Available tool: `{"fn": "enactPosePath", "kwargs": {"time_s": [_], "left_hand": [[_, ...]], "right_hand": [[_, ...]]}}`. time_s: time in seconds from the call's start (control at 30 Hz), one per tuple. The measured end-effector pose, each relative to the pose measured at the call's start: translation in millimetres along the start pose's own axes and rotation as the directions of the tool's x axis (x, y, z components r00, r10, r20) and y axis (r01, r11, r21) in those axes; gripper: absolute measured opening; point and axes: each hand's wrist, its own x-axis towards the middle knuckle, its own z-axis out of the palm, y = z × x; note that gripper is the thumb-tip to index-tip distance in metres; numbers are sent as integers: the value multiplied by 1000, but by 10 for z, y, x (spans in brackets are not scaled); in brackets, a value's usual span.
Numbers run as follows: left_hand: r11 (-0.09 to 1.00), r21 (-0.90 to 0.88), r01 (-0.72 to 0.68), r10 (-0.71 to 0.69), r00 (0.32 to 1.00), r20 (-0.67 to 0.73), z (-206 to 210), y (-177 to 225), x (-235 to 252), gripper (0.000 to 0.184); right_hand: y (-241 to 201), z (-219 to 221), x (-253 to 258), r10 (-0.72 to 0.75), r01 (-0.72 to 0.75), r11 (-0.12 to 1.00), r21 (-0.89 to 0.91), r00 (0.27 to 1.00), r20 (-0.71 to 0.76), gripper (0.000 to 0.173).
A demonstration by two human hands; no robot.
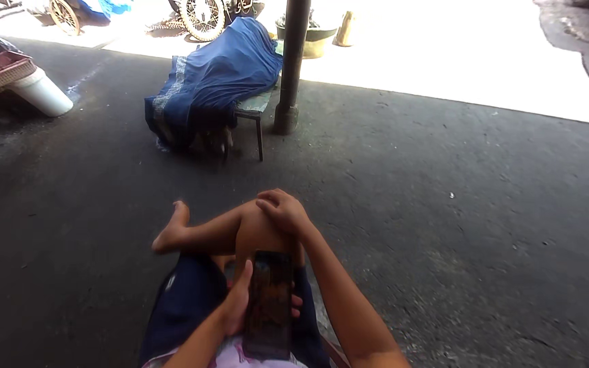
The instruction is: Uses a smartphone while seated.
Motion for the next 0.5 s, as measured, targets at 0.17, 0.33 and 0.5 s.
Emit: {"fn": "enactPosePath", "kwargs": {"time_s": [0.17,0.33,0.5], "left_hand": [[1000,-4,-4,4,1000,3,-22,-9,8,96],[1000,8,2,-2,1000,12,-21,-9,9,97],[1000,2,-5,5,1000,18,-27,-11,10,97]], "right_hand": [[10,6,7,-3,3,1000,-6,1000,-3,42],[6,-5,3,8,-8,1000,-8,1000,10,43],[19,-2,7,4,-3,1000,-11,1000,7,43]]}}
